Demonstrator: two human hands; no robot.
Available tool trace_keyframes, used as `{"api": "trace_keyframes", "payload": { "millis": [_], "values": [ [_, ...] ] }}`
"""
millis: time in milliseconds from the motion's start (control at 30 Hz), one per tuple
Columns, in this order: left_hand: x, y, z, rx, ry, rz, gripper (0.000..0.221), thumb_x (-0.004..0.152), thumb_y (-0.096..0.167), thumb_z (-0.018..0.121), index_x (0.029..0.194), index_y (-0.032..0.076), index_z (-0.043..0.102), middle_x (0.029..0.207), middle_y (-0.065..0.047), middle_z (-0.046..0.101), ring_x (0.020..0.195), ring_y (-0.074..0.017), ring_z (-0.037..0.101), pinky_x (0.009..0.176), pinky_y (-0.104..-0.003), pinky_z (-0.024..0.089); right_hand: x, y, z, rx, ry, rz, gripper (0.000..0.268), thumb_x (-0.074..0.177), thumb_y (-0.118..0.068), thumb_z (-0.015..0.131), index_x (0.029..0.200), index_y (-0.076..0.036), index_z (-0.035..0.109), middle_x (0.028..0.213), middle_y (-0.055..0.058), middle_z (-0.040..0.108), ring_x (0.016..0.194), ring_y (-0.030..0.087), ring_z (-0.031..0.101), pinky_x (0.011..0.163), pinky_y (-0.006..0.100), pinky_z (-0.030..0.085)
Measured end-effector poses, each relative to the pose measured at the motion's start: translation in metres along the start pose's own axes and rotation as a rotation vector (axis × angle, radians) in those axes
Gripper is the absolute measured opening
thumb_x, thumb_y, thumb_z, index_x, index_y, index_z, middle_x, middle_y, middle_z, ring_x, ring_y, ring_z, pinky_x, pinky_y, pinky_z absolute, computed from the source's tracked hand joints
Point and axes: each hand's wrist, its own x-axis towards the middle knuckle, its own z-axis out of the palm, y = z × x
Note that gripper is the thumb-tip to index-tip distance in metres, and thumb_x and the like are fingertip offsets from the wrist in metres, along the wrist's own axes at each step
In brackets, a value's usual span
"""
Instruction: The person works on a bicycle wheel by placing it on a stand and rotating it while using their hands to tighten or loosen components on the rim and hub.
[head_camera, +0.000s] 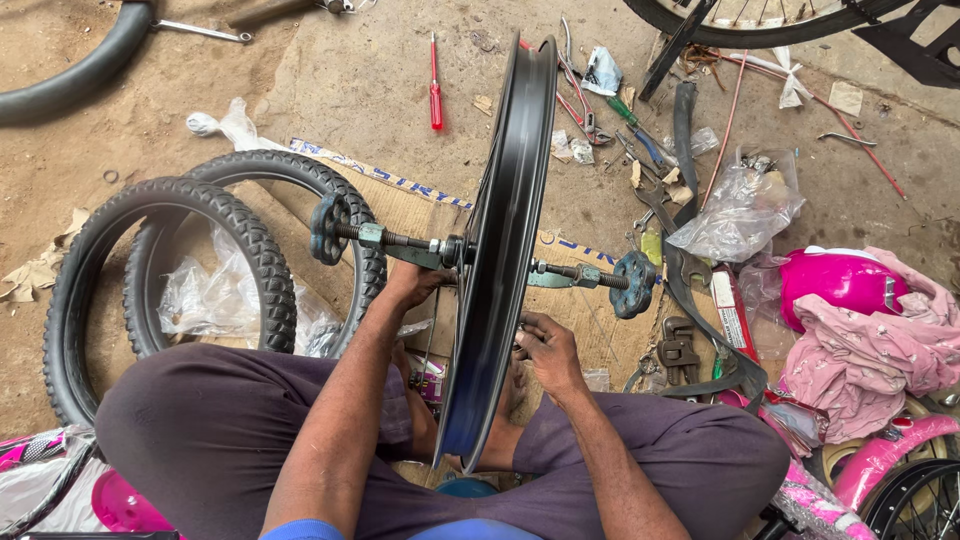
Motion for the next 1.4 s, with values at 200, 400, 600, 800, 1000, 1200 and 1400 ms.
{"api": "trace_keyframes", "payload": {
  "millis": [200, 400, 600, 800, 1000, 1200, 1400],
  "values": [
    [-0.001, 0.002, 0.0, -0.037, -0.026, -0.05, 0.042, 0.08, 0.027, 0.086, 0.112, 0.006, 0.069, 0.106, -0.009, 0.072, 0.101, -0.0237, 0.067, 0.088, -0.04, 0.058, 0.001, 0.001, 0.0, -0.016, -0.006, -0.014, 0.037, 0.097, -0.003, 0.06, 0.133, -0.001, 0.062, 0.108, 0.012, 0.073, 0.091, 0.013, 0.07, 0.075, 0.028, 0.062],
    [-0.002, 0.002, 0.0, 0.001, -0.018, -0.032, 0.039, 0.08, 0.024, 0.085, 0.111, 0.005, 0.07, 0.104, -0.01, 0.073, 0.099, -0.0235, 0.068, 0.086, -0.04, 0.057, 0.001, -0.001, 0.0, -0.042, 0.002, 0.004, 0.037, 0.097, -0.003, 0.061, 0.134, -0.001, 0.062, 0.107, 0.012, 0.073, 0.091, 0.013, 0.07, 0.075, 0.028, 0.062],
    [-0.001, 0.003, 0.0, 0.003, -0.033, -0.081, 0.036, 0.081, 0.024, 0.084, 0.108, 0.005, 0.071, 0.102, -0.01, 0.074, 0.098, -0.0231, 0.069, 0.086, -0.04, 0.059, 0.002, 0.001, 0.0, -0.049, -0.004, -0.001, 0.036, 0.097, -0.004, 0.06, 0.133, -0.002, 0.062, 0.108, 0.011, 0.073, 0.091, 0.013, 0.07, 0.075, 0.027, 0.062],
    [-0.004, 0.009, -0.001, -0.009, -0.024, -0.064, 0.041, 0.077, 0.024, 0.087, 0.109, 0.005, 0.071, 0.103, -0.01, 0.073, 0.099, -0.024, 0.068, 0.086, -0.04, 0.058, 0.001, -0.001, 0.0, -0.041, -0.005, 0.018, 0.035, 0.097, -0.005, 0.061, 0.132, -0.002, 0.062, 0.105, 0.011, 0.073, 0.09, 0.013, 0.07, 0.074, 0.027, 0.062],
    [-0.008, 0.021, -0.005, -0.026, -0.025, -0.079, 0.042, 0.077, 0.027, 0.088, 0.109, 0.006, 0.072, 0.103, -0.01, 0.073, 0.099, -0.0236, 0.068, 0.086, -0.041, 0.058, -0.001, -0.006, 0.002, -0.088, 0.008, 0.032, 0.035, 0.097, -0.006, 0.061, 0.132, -0.003, 0.062, 0.104, 0.01, 0.073, 0.09, 0.012, 0.071, 0.074, 0.027, 0.062],
    [-0.007, 0.021, -0.004, -0.067, -0.045, -0.084, 0.037, 0.078, 0.027, 0.087, 0.105, 0.006, 0.074, 0.101, -0.009, 0.075, 0.098, -0.0228, 0.07, 0.086, -0.04, 0.06, -0.003, -0.009, 0.003, -0.104, -0.005, 0.028, 0.035, 0.097, -0.006, 0.061, 0.132, -0.003, 0.062, 0.103, 0.01, 0.073, 0.09, 0.013, 0.071, 0.072, 0.026, 0.062],
    [-0.008, 0.023, -0.005, -0.064, -0.046, -0.089, 0.038, 0.077, 0.024, 0.087, 0.107, 0.005, 0.073, 0.103, -0.009, 0.075, 0.099, -0.0231, 0.07, 0.087, -0.04, 0.06, -0.003, -0.008, 0.003, -0.084, -0.022, 0.036, 0.034, 0.098, -0.006, 0.061, 0.132, -0.002, 0.063, 0.101, 0.01, 0.074, 0.087, 0.012, 0.071, 0.072, 0.026, 0.061]
  ]
}}
